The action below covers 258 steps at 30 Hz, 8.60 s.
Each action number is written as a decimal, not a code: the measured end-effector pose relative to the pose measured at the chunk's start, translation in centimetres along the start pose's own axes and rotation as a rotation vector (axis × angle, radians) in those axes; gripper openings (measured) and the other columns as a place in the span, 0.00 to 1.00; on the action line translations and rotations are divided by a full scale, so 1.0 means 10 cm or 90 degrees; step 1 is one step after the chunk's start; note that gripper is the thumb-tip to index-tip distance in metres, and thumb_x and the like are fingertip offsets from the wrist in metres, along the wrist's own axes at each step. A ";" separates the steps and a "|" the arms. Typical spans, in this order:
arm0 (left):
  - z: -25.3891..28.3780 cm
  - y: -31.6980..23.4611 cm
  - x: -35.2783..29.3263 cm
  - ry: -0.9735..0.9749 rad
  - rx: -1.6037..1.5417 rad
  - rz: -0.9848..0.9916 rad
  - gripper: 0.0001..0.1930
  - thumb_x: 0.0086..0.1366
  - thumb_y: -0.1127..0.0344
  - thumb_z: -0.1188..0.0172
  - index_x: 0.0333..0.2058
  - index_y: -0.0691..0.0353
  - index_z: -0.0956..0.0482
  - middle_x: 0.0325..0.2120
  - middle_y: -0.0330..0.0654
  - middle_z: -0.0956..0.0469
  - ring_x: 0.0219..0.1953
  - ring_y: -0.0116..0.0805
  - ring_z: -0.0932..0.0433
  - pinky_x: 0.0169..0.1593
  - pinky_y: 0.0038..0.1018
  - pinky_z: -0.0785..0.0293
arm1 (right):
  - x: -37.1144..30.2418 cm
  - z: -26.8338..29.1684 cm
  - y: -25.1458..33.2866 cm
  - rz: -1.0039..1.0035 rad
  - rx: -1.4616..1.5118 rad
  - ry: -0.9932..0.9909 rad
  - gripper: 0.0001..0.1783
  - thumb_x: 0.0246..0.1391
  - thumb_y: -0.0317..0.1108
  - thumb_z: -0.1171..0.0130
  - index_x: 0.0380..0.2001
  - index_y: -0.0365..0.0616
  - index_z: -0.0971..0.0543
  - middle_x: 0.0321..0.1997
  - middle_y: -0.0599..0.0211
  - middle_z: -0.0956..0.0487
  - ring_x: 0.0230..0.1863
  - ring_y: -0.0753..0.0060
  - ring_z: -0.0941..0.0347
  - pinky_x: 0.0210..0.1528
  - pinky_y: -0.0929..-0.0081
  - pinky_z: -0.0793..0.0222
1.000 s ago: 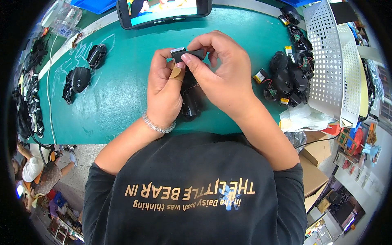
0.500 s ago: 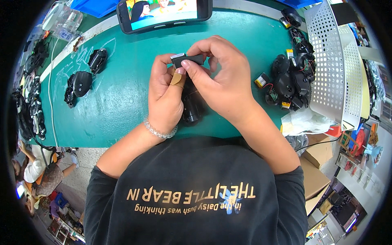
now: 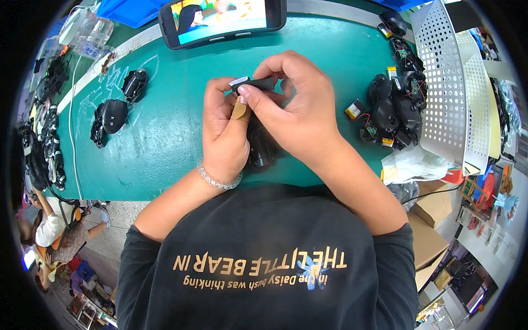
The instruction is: The person assembles small electronic components by inserting batteries and connecting wires. They handle the components one by one, placing them into a blue bin or onto the table after assembly.
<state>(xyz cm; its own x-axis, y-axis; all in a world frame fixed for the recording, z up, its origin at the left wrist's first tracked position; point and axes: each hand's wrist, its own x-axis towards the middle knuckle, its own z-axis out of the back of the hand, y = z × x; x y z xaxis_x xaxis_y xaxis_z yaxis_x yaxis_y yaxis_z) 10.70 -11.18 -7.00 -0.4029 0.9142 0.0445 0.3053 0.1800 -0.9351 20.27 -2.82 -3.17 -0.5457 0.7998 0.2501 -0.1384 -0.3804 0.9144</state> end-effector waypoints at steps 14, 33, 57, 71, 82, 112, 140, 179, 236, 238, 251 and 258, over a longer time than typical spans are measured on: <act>-0.03 -0.07 0.00 -0.007 -0.005 -0.001 0.07 0.69 0.72 0.54 0.45 0.62 0.37 0.32 0.38 0.27 0.33 0.19 0.31 0.37 0.18 0.34 | 0.03 0.04 0.06 0.008 -0.017 0.018 0.14 0.43 0.29 0.34 0.32 0.37 0.28 0.30 0.66 0.28 0.34 0.74 0.34 0.37 0.78 0.34; -0.02 -0.19 0.06 0.101 -0.095 0.069 0.05 0.69 0.73 0.55 0.41 0.63 0.33 0.31 0.43 0.23 0.35 0.25 0.25 0.41 0.21 0.30 | 0.01 0.21 -0.04 -0.158 0.336 0.132 0.03 0.55 0.25 0.46 0.33 0.37 0.28 0.32 0.73 0.31 0.32 0.89 0.34 0.30 0.91 0.32; 0.04 -0.04 -0.02 0.121 0.095 0.030 0.08 0.68 0.68 0.50 0.41 0.64 0.36 0.40 0.41 0.27 0.42 0.22 0.30 0.46 0.22 0.33 | -0.01 0.28 0.15 0.085 -0.054 0.165 0.10 0.45 0.28 0.40 0.31 0.37 0.27 0.30 0.61 0.28 0.30 0.65 0.31 0.34 0.74 0.34; 0.01 -0.01 -0.08 0.106 0.276 -0.352 0.14 0.54 0.84 0.51 0.39 0.65 0.32 0.27 0.47 0.26 0.24 0.36 0.27 0.30 0.25 0.30 | -0.20 0.46 0.28 -0.020 0.075 0.192 0.16 0.42 0.31 0.32 0.35 0.38 0.24 0.31 0.72 0.26 0.33 0.83 0.33 0.32 0.83 0.39; -0.02 -0.01 -0.07 0.143 0.257 -0.391 0.16 0.52 0.87 0.51 0.39 0.65 0.32 0.28 0.47 0.25 0.27 0.40 0.24 0.31 0.28 0.27 | -0.22 0.50 0.23 -0.025 0.134 0.218 0.14 0.43 0.29 0.35 0.35 0.40 0.24 0.29 0.73 0.27 0.32 0.82 0.32 0.30 0.83 0.41; -0.04 -0.55 0.10 0.391 0.581 -0.091 0.13 0.57 0.67 0.43 0.41 0.65 0.28 0.27 0.47 0.26 0.29 0.40 0.27 0.36 0.30 0.30 | 0.08 0.67 0.40 0.337 -0.428 0.235 0.05 0.49 0.25 0.48 0.32 0.41 0.27 0.29 0.58 0.27 0.33 0.51 0.29 0.33 0.60 0.34; -0.20 -0.29 -0.06 0.219 0.235 -0.052 0.13 0.63 0.72 0.50 0.44 0.69 0.40 0.33 0.55 0.24 0.34 0.43 0.22 0.37 0.31 0.27 | -0.12 0.21 0.15 0.238 -0.058 -0.074 0.09 0.51 0.29 0.41 0.24 0.38 0.30 0.22 0.63 0.30 0.21 0.66 0.35 0.25 0.75 0.39; 0.07 -0.18 0.09 0.084 0.053 0.097 0.09 0.63 0.71 0.48 0.41 0.65 0.34 0.28 0.37 0.25 0.30 0.17 0.29 0.32 0.15 0.33 | 0.05 0.30 0.13 0.276 -0.312 0.151 0.09 0.44 0.27 0.40 0.31 0.41 0.28 0.28 0.60 0.26 0.28 0.54 0.29 0.28 0.66 0.34; 0.17 -0.19 0.18 0.104 -0.048 0.154 0.09 0.64 0.69 0.49 0.41 0.67 0.27 0.33 0.36 0.24 0.35 0.20 0.28 0.42 0.17 0.32 | 0.06 0.31 -0.05 0.156 -0.169 0.151 0.05 0.52 0.26 0.43 0.31 0.35 0.26 0.25 0.61 0.28 0.24 0.69 0.33 0.30 0.76 0.36; 0.15 -0.20 0.17 0.096 -0.059 0.153 0.10 0.64 0.69 0.49 0.42 0.67 0.27 0.33 0.35 0.24 0.36 0.20 0.27 0.43 0.17 0.32 | 0.04 0.30 -0.02 0.175 -0.171 0.119 0.07 0.51 0.26 0.42 0.33 0.35 0.25 0.29 0.59 0.25 0.29 0.61 0.28 0.33 0.72 0.33; 0.08 -0.21 0.14 0.103 -0.005 0.079 0.17 0.58 0.72 0.42 0.46 0.66 0.34 0.35 0.37 0.26 0.37 0.23 0.28 0.43 0.19 0.30 | -0.03 0.17 -0.04 0.236 -0.151 0.002 0.07 0.48 0.24 0.41 0.31 0.36 0.27 0.30 0.57 0.24 0.30 0.56 0.26 0.32 0.71 0.31; 0.06 -0.21 0.14 0.027 -0.048 0.076 0.14 0.56 0.75 0.42 0.38 0.68 0.36 0.30 0.42 0.26 0.30 0.25 0.24 0.32 0.22 0.25 | 0.04 0.09 -0.13 0.300 -0.182 0.013 0.06 0.47 0.24 0.41 0.30 0.38 0.26 0.27 0.60 0.25 0.27 0.55 0.28 0.30 0.69 0.32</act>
<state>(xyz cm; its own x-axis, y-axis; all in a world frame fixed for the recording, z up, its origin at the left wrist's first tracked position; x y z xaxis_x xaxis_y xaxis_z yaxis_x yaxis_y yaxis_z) 8.93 -10.50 -5.17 -0.3240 0.9448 -0.0487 0.4132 0.0951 -0.9057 20.95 -1.57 -3.95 -0.6177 0.5044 0.6034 -0.0923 -0.8084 0.5813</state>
